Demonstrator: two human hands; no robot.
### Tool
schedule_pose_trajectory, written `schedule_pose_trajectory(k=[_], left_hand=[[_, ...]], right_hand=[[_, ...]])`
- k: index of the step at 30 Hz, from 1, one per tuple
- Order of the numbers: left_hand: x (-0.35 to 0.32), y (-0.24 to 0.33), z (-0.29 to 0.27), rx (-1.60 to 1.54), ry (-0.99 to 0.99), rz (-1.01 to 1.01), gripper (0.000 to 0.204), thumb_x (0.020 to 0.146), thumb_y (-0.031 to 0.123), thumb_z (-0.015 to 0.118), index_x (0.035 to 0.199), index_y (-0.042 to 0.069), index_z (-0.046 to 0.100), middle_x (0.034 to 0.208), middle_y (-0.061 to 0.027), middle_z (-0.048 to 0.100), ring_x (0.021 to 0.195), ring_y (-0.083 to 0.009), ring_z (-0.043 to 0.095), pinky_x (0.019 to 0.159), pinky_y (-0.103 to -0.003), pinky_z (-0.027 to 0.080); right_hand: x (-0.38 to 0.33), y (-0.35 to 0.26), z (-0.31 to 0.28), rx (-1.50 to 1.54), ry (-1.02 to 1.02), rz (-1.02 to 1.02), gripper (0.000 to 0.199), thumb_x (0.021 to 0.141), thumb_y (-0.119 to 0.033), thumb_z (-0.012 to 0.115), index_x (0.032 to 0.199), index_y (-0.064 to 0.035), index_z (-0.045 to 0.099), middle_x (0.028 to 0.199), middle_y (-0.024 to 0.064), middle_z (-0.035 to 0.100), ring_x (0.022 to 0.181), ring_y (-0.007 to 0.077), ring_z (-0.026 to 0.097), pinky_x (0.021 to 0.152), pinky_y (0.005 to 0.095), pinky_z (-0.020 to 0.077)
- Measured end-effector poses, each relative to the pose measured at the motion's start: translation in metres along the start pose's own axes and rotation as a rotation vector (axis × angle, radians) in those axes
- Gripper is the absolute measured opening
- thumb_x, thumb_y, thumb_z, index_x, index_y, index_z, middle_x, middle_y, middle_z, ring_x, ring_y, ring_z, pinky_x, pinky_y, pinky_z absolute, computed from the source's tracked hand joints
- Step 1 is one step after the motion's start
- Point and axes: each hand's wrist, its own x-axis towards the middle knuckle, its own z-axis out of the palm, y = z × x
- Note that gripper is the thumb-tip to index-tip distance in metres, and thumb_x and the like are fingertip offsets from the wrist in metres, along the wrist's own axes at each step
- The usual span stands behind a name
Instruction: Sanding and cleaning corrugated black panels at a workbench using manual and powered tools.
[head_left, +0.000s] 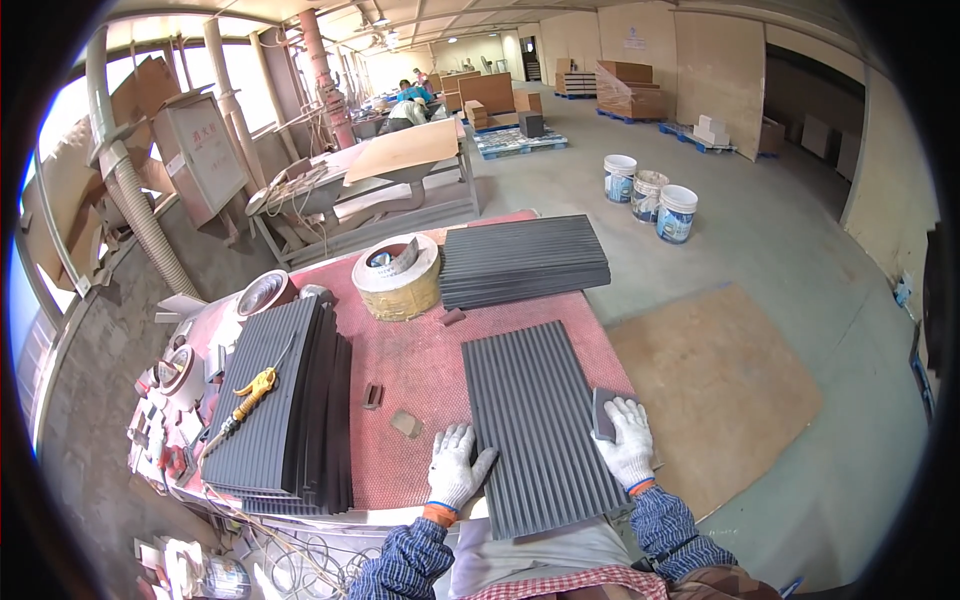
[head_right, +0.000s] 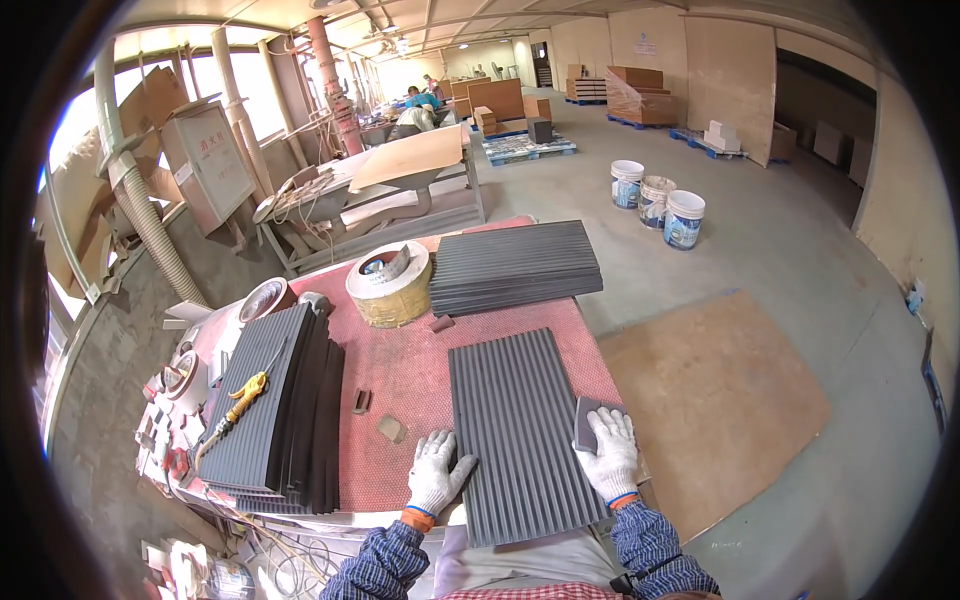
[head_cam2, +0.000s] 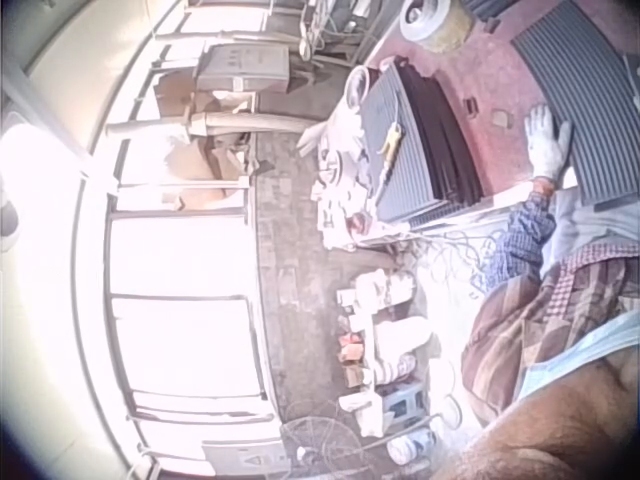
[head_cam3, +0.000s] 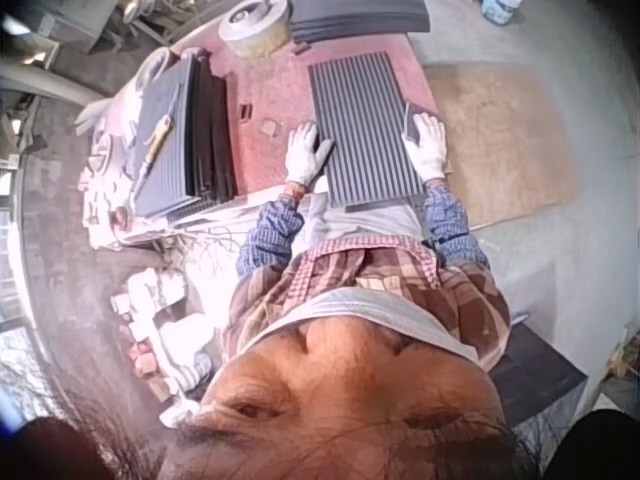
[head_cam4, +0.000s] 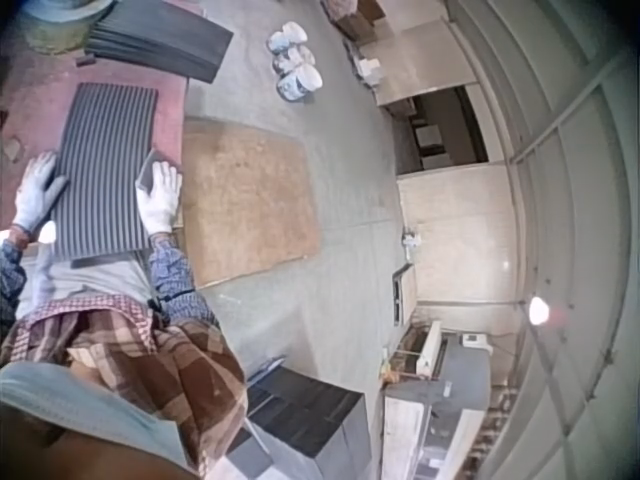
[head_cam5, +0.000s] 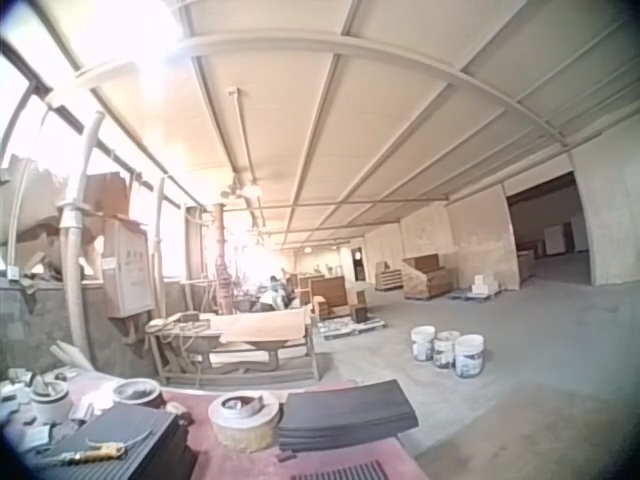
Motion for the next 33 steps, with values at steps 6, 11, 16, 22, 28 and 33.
schedule_pose_trajectory(k=[6, 11, 16, 22, 28, 33], left_hand=[[-0.0001, -0.0007, 0.0003, 0.009, -0.002, 0.000, 0.067, 0.091, 0.047, 0.063, 0.132, -0.006, 0.057, 0.137, -0.0253, 0.057, 0.135, -0.0425, 0.046, 0.118, -0.052, 0.027], [-0.0001, -0.0011, 0.0006, 0.004, -0.009, -0.002, 0.068, 0.091, 0.047, 0.063, 0.132, -0.007, 0.056, 0.137, -0.0257, 0.057, 0.135, -0.0429, 0.046, 0.118, -0.051, 0.026], [-0.0003, 0.0002, -0.0007, 0.001, -0.010, -0.008, 0.068, 0.091, 0.047, 0.062, 0.132, -0.007, 0.056, 0.137, -0.0261, 0.057, 0.135, -0.0431, 0.046, 0.119, -0.051, 0.026], [-0.0009, 0.0004, -0.0015, 0.008, -0.029, -0.017, 0.069, 0.091, 0.047, 0.062, 0.133, -0.007, 0.056, 0.137, -0.0261, 0.057, 0.134, -0.0422, 0.047, 0.119, -0.051, 0.026], [0.0014, -0.0018, -0.0006, -0.002, -0.016, -0.017, 0.069, 0.090, 0.047, 0.063, 0.133, -0.007, 0.056, 0.137, -0.0251, 0.057, 0.134, -0.0412, 0.047, 0.119, -0.051, 0.026], [0.0011, 0.0008, -0.0030, -0.008, -0.039, -0.034, 0.069, 0.090, 0.047, 0.063, 0.133, -0.006, 0.056, 0.139, -0.0251, 0.055, 0.137, -0.0396, 0.045, 0.120, -0.049, 0.025]], right_hand=[[0.0008, -0.0011, -0.0007, 0.005, -0.015, 0.010, 0.062, 0.078, -0.034, 0.076, 0.130, -0.0046, 0.060, 0.136, 0.0198, 0.059, 0.132, 0.0386, 0.050, 0.119, 0.0500, 0.0280], [0.0008, -0.0005, 0.0009, 0.000, -0.033, 0.036, 0.061, 0.080, -0.036, 0.075, 0.131, -0.0042, 0.061, 0.137, 0.0200, 0.058, 0.135, 0.0398, 0.047, 0.120, 0.0498, 0.0266], [0.0004, -0.0002, 0.0002, 0.013, -0.033, 0.037, 0.061, 0.080, -0.035, 0.076, 0.130, -0.0040, 0.061, 0.138, 0.0202, 0.058, 0.135, 0.0400, 0.046, 0.120, 0.0497, 0.0265], [-0.0006, -0.0012, 0.0001, 0.035, -0.010, 0.017, 0.061, 0.078, -0.031, 0.077, 0.130, -0.0040, 0.061, 0.137, 0.0204, 0.058, 0.133, 0.0402, 0.048, 0.119, 0.0504, 0.0275], [0.0023, -0.0017, -0.0013, -0.012, -0.014, -0.029, 0.062, 0.077, -0.029, 0.078, 0.130, -0.0045, 0.059, 0.136, 0.0204, 0.059, 0.131, 0.0397, 0.050, 0.119, 0.0513, 0.0284], [0.0013, -0.0014, -0.0026, -0.034, -0.045, -0.021, 0.063, 0.077, -0.032, 0.076, 0.131, -0.0036, 0.058, 0.137, 0.0196, 0.058, 0.132, 0.0396, 0.049, 0.119, 0.0509, 0.0274]])
